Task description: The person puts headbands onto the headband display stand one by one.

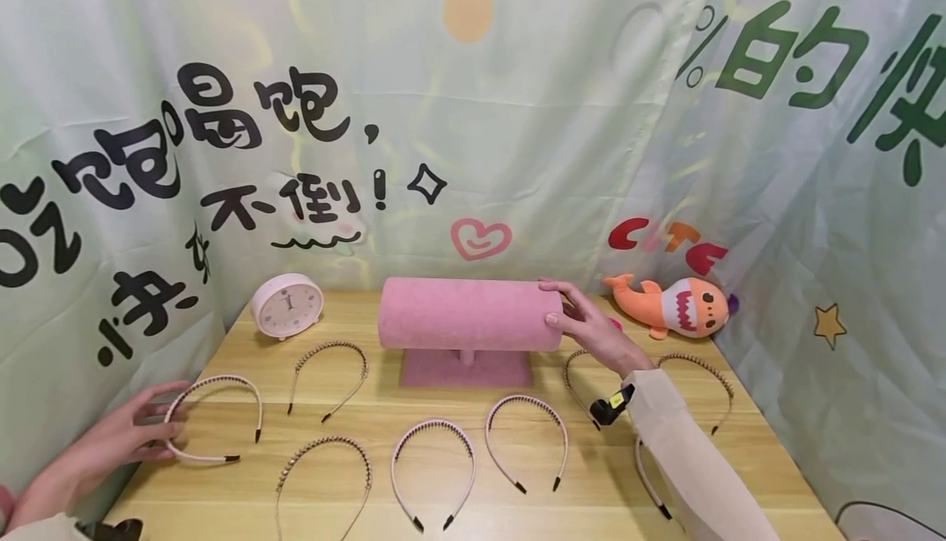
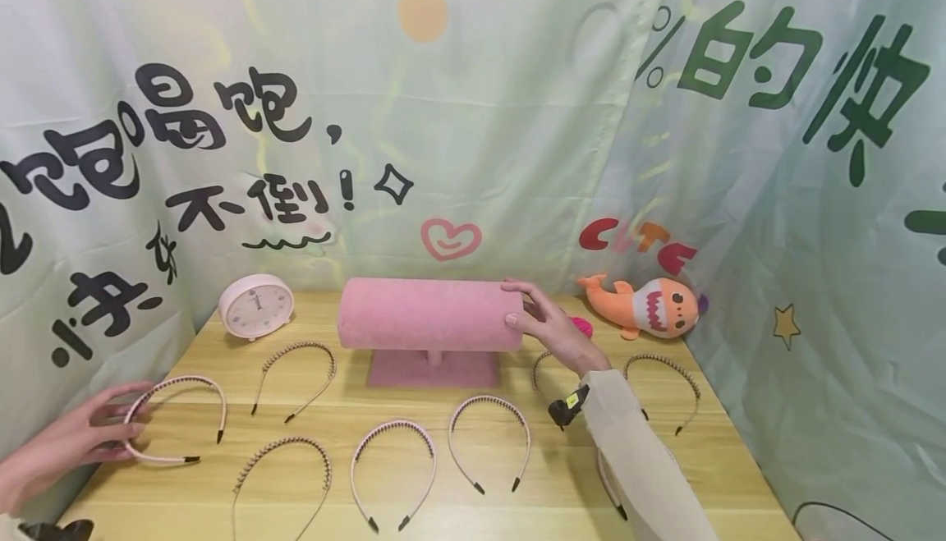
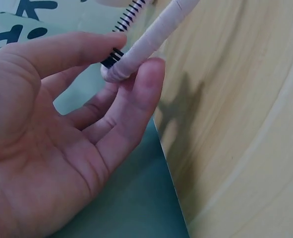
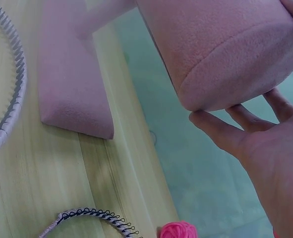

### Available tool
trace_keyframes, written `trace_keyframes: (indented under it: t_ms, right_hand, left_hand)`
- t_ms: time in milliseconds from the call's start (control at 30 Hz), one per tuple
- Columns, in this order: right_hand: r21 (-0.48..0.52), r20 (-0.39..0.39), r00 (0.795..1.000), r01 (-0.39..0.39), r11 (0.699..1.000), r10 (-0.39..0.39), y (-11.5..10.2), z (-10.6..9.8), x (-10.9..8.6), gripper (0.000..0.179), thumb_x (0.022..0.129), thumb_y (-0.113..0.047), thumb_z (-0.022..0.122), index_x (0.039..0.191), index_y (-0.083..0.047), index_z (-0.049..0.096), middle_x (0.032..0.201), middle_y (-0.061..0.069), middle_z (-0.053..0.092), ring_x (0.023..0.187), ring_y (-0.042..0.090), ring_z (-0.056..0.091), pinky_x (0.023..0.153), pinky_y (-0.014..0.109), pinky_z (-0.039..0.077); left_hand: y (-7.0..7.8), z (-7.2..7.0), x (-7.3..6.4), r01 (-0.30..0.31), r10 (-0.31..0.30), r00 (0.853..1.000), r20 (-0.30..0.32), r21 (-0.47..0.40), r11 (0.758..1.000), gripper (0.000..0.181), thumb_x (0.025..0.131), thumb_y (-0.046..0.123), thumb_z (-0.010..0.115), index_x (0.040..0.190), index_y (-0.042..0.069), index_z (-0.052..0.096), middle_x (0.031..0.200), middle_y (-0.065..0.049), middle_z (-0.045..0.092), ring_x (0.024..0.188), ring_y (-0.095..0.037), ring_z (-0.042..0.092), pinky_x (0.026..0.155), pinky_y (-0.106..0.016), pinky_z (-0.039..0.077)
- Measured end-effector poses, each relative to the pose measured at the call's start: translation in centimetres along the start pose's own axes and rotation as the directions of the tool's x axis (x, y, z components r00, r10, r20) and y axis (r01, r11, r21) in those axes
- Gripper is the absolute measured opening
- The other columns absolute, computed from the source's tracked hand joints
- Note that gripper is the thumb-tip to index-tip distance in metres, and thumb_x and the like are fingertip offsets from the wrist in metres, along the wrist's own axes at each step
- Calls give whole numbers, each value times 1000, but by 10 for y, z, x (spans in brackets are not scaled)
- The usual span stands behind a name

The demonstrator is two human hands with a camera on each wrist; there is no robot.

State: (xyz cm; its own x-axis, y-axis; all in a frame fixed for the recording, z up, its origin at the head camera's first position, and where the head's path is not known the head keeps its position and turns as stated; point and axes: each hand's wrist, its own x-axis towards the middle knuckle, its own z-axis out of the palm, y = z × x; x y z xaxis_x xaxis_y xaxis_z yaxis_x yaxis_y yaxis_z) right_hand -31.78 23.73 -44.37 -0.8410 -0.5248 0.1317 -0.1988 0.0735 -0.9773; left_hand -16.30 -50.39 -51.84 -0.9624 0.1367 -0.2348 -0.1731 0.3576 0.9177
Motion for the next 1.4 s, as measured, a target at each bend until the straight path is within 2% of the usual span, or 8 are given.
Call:
trace_keyframes:
  t_ms: [100,267,333,433,733,967,1200,1400]
  right_hand:
    - [4,2,1000,0,1000,0,1,0,0,52,113,-17,59,161,-21,40,184,5,11,168,42,13,108,24,55]
    - [1,-1,1000,-2,1000,2,2,-1,0,52,113,-17,59,161,-22,40,184,5,11,169,42,12,107,24,55]
    - [-1,-3,1000,-3,1000,3,2,-1,0,52,113,-17,59,161,-22,40,184,5,12,169,41,12,108,24,55]
    - [-2,-4,1000,-3,1000,3,2,-1,-1,52,113,-18,60,161,-22,41,183,5,12,169,41,12,108,24,54]
    - [2,1,1000,0,1000,0,2,-1,0,52,112,-17,61,160,-22,41,183,5,13,168,42,14,108,24,54]
    - [-3,-2,1000,0,1000,0,0,0,-1,52,112,-17,61,160,-21,41,183,5,13,168,42,14,108,23,54]
    - [0,3,1000,0,1000,0,-1,0,0,52,112,-17,61,160,-21,41,183,5,13,168,41,14,109,24,54]
    - [-5,-2,1000,-4,1000,4,-1,0,0,53,112,-17,61,161,-21,41,183,4,13,168,42,14,108,24,54]
  left_hand:
    - [-1,1,-1,-1,0,1000,-22,-29,1000,62,110,4,61,131,61,48,115,16,67,97,-10,73,80,-37,68]
    - [0,3,-3,15,-19,998,-65,-68,998,40,115,15,55,133,51,59,117,23,68,101,-6,70,83,-37,69]
    - [1,2,-4,-3,-2,998,-69,-74,997,34,118,20,51,136,46,63,118,24,69,103,-2,68,83,-36,68]
    - [1,1,-5,-45,39,997,-64,-99,994,34,119,20,45,141,37,66,121,26,71,107,3,68,83,-36,68]
    - [-1,-1,-7,-138,128,990,-63,-198,971,37,118,13,46,145,25,69,124,21,74,105,-10,76,83,-37,69]
    - [14,3,-10,-268,258,963,-72,-218,939,42,116,3,44,153,12,62,134,19,71,110,-6,73,87,-33,68]
    - [30,9,-10,-341,327,940,-97,-264,902,44,115,-3,44,150,11,65,135,17,73,111,-4,74,87,-33,68]
    - [47,16,-8,-346,333,938,-98,-178,921,46,114,-1,47,156,13,59,131,14,74,105,-8,75,86,-33,68]
